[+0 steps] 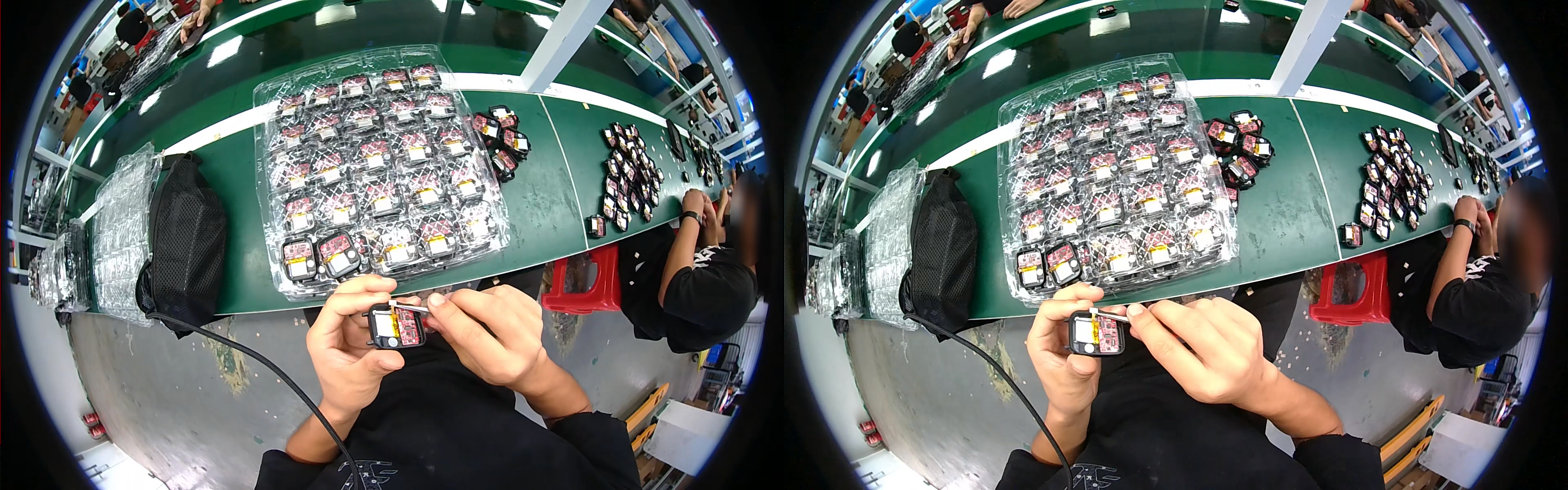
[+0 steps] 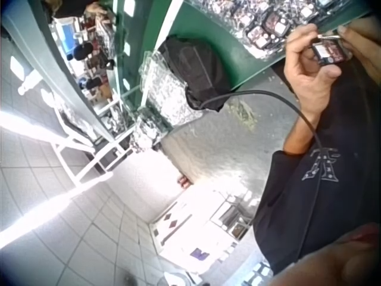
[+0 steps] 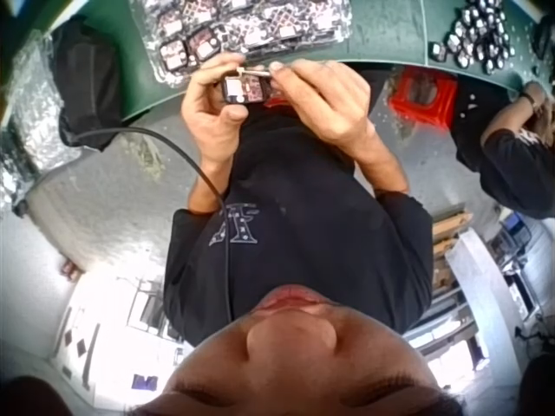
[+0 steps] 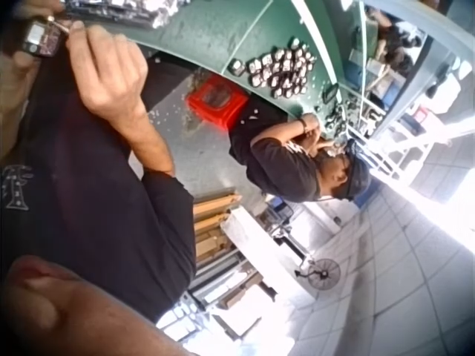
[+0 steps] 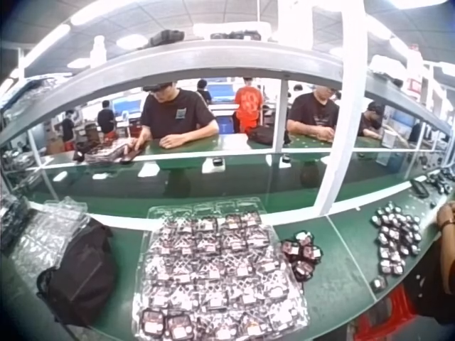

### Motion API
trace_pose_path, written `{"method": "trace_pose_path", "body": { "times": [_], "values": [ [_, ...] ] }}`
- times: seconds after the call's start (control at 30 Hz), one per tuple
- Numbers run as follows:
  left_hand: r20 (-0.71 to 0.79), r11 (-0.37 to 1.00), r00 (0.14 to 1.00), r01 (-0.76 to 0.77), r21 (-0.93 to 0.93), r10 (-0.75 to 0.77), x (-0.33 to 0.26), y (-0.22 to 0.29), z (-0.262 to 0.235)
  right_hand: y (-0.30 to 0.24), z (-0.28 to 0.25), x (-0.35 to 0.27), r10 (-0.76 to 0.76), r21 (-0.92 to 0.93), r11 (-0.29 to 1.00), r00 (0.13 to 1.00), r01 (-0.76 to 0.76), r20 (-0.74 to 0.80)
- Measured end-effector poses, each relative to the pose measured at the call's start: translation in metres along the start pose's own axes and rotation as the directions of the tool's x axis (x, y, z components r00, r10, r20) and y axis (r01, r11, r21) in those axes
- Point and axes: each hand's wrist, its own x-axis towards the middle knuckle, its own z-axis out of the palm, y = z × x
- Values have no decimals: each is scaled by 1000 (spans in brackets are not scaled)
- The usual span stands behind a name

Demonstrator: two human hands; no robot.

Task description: The recorder is assembling small electronic components on a production line, using tweezers to manipulate wires and small parts.

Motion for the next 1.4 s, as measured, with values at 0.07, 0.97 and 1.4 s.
{"method": "trace_pose_path", "body": {
  "times": [0.07,0.97,1.4],
  "values": [
    [2,1000,1000,2,12,-3,-1,-1,-2,0,0,0,-9,-3,1000,1000,9,4],
    [17,998,998,60,-13,-60,-1,1,0,1,3,-4,43,43,998,999,-43,2],
    [9,997,997,71,-10,-71,0,1,1,0,6,-5,87,79,993,996,-85,-17]
  ]
}}
